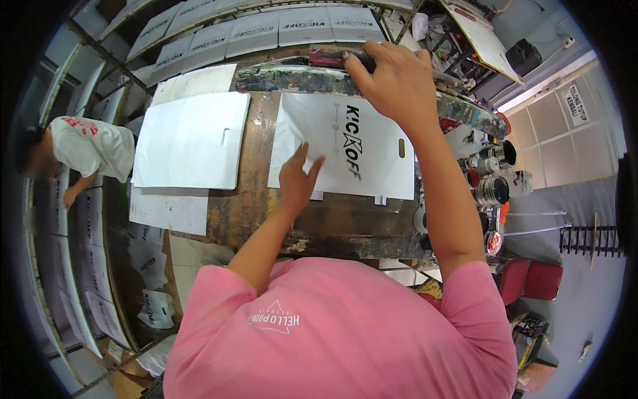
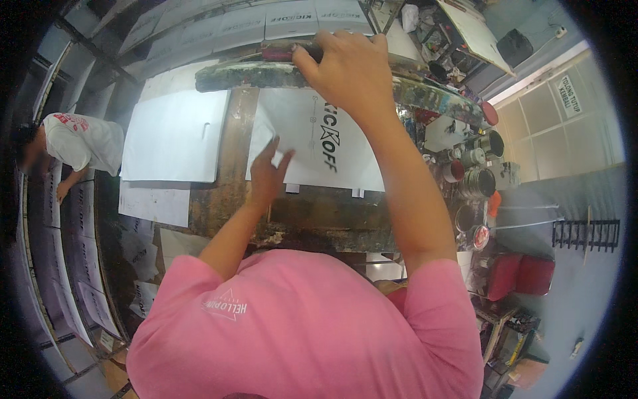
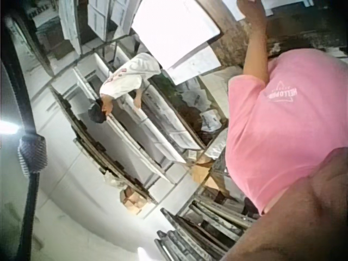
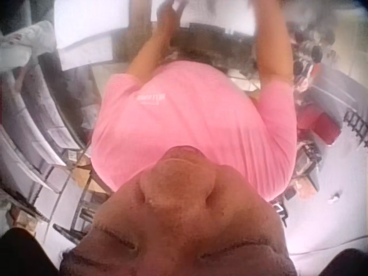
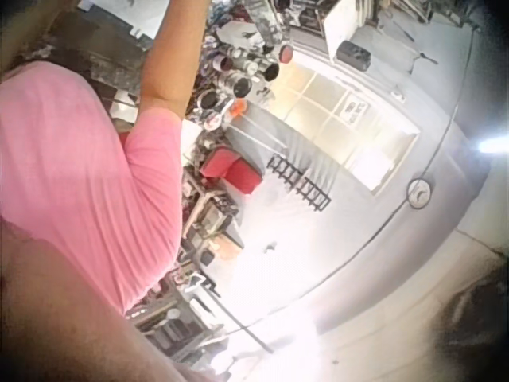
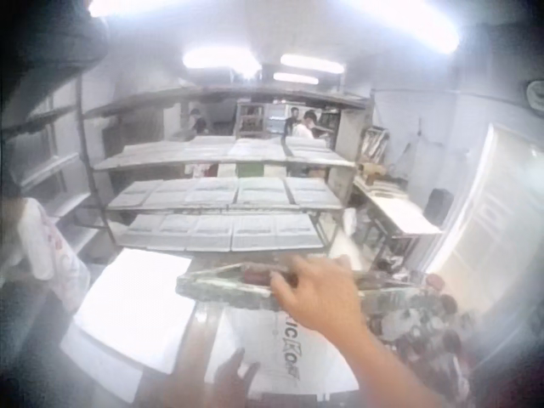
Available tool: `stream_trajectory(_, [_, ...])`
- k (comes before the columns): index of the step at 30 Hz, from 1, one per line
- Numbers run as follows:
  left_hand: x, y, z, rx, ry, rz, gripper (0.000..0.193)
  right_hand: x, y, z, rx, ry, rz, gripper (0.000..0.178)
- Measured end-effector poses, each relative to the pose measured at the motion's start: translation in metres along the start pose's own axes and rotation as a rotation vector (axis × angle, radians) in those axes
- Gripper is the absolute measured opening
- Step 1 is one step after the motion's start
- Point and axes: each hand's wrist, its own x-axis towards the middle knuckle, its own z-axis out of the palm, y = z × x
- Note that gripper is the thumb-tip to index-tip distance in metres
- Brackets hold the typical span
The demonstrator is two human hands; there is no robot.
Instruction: The person performs screen printing on white bags by applying ink with a squeegee across a screen and then lifting the frame to reveal the printed logo.
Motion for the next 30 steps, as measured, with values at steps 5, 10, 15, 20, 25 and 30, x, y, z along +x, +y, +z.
stream_trajectory(5, [0.025,0.003,-0.015,-0.362,0.137,-0.287,0.047,-0.012,-0.004,0.002,-0.002,0.015,-0.008,0.045])
stream_trajectory(10, [-0.039,-0.07,-0.039,-0.622,0.312,-0.474,0.052,-0.013,-0.001,0.003,-0.008,-0.026,0.014,0.045])
stream_trajectory(15, [-0.064,-0.168,-0.11,-0.265,0.405,-0.518,0.061,-0.003,-0.002,-0.007,-0.034,-0.053,0.033,0.047])
stream_trajectory(20, [-0.067,-0.282,-0.204,0.206,0.448,-0.593,0.067,0.0,0.0,-0.007,-0.034,-0.08,0.031,0.05])
stream_trajectory(25, [-0.01,-0.238,-0.22,0.213,0.438,-0.632,0.084,-0.001,-0.001,-0.004,-0.004,-0.005,0.024,0.057])
stream_trajectory(30, [0.002,0.038,-0.152,-1.318,-0.296,-0.08,0.088,-0.054,-0.01,0.007,-0.049,-0.132,-0.01,0.063])
